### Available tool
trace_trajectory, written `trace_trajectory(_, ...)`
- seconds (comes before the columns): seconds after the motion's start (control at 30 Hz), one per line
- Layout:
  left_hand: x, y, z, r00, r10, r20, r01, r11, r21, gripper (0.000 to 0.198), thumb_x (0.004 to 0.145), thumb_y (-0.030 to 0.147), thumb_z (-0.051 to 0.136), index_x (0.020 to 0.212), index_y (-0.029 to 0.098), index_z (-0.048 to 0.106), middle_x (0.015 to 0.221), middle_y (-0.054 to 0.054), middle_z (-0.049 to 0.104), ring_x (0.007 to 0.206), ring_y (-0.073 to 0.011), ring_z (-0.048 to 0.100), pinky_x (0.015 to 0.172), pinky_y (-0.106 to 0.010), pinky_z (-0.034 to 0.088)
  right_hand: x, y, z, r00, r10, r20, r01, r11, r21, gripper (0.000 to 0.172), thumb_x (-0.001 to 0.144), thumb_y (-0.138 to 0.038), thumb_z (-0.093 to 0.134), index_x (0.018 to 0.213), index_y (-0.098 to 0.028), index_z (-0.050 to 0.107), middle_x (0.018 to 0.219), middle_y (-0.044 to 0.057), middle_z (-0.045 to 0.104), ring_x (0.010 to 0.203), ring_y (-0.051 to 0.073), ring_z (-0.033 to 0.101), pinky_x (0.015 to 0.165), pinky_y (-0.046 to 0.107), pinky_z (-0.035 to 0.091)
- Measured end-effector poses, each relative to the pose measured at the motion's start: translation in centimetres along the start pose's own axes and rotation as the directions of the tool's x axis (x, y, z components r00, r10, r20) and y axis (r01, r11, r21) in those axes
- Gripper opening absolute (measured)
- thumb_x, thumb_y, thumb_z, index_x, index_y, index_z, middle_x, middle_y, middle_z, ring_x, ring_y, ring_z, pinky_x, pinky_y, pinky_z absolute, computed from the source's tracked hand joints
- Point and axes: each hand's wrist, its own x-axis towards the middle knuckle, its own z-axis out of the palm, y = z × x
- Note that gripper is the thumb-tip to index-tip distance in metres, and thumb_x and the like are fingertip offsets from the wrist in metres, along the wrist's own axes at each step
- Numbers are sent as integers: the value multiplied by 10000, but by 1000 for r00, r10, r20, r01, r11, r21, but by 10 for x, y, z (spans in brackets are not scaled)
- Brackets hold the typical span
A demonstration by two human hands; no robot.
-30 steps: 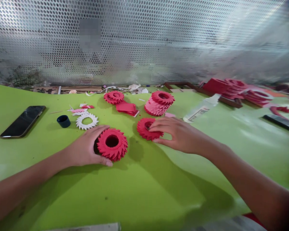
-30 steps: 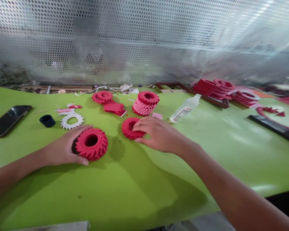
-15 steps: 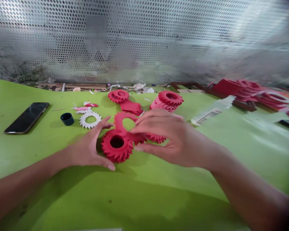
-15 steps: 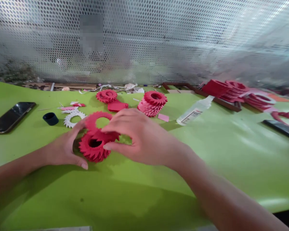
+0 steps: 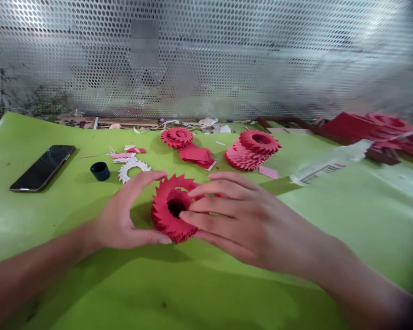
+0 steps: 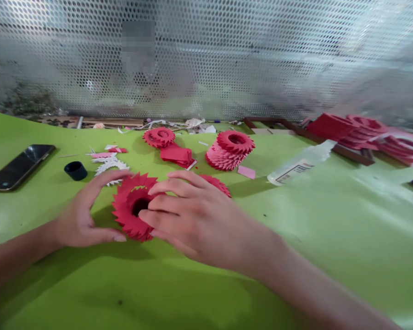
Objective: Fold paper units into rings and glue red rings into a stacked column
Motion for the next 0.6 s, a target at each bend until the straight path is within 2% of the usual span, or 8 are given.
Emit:
trace_trajectory(0.13,1,-7,0,995,95,-35,-96,995,-30,824,808,619,810,1499,310,485,1435,-103,638,1301,-349,622,1128,-539,500,-1,4,4,999,42,-8,-41,992,118,253,1055,-268,563,1214,-194,746,1213,8,781,1226,233,639,1085,434,478)
trace_trajectory(0.2,1,-11,-4,992,126,3,-126,992,-30,739,835,545,819,1476,321,528,1423,-100,657,1292,-331,635,1123,-525,508,-2,7,7,999,53,13,-54,987,153,256,1044,-265,592,1233,-179,741,1223,29,777,1236,234,630,1076,429,488)
trace_trajectory(0.33,1,-16,-15,993,78,84,-74,996,-46,664,822,483,851,1416,309,611,1397,-105,690,1273,-324,656,1127,-526,505,-2,9,11,998,33,56,-40,990,138,267,1052,-250,577,1259,-192,734,1240,33,770,1214,233,643,1079,444,477)
trace_trajectory(0.43,0,-20,-19,993,57,101,-51,997,-56,630,795,502,870,1351,286,667,1334,-101,732,1220,-312,691,1099,-500,528,-2,7,12,998,23,67,-31,992,125,264,1061,-251,557,1250,-207,737,1239,26,769,1175,231,662,1069,450,473)
trace_trajectory(0.6,-2,-24,-20,990,-55,126,54,998,13,625,746,592,871,1258,266,724,1255,-87,775,1135,-322,732,1026,-504,565,-3,4,11,994,38,100,-50,991,122,270,1074,-235,525,1237,-217,740,1226,27,770,1133,219,676,1053,445,480)
